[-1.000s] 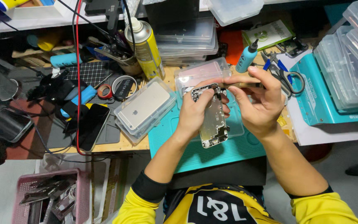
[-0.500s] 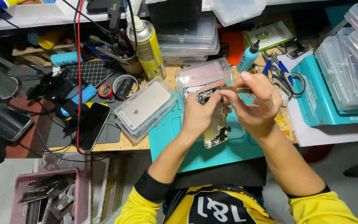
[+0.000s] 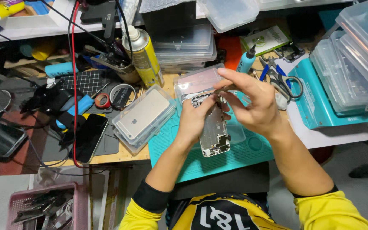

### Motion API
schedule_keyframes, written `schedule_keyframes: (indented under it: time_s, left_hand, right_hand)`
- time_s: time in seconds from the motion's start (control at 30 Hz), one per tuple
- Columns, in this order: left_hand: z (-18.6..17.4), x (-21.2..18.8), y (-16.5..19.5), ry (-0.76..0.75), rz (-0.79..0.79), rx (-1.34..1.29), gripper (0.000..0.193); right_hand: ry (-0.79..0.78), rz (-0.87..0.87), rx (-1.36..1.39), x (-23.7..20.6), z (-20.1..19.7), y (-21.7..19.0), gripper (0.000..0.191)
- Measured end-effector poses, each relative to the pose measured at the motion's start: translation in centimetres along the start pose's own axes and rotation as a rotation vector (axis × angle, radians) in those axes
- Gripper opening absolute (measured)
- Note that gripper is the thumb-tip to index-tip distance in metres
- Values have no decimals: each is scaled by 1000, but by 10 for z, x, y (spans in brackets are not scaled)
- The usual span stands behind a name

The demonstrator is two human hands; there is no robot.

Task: The person repairs a disassembled smartphone at a workbench, holding the phone chassis in one hand while using a screwdriver to remove and tighten small screws and reposition internal components. They turn the phone over to work on different sides and set it down on the mat between steps.

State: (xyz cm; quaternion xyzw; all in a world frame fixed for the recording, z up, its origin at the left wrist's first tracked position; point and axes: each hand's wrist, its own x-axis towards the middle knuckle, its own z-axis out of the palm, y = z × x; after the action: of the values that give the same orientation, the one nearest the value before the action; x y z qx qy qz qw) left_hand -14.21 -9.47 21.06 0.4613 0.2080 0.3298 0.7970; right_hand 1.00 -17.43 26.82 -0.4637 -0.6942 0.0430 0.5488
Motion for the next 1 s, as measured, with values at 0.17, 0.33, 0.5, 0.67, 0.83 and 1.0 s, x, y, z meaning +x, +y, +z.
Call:
schedule_keyframes:
  time_s: [0.17,0.33,0.5,0.67,0.83,1.0]
  left_hand:
    - [6,3,0,10,27,21,24]
    - [14,10,1,36,2,52,23]
    - [17,13,3,-15,-52,-12,24]
    - [21,19,9,11,-32,39,26]
    - [17,23,19,2,-26,-6,27]
    - [9,30,21,0,-21,-16,25]
  right_hand:
    - [30,8,-192,6,-2,-7,60]
    - [-5,-66,-157,12,-13,-13,62]
    - [-30,37,-154,18,-20,-10,61]
    - [0,40,-232,26,-22,-7,60]
    - [-29,5,-114,31,-19,-3,59]
    - [-29,43,-140,32,-15,5,58]
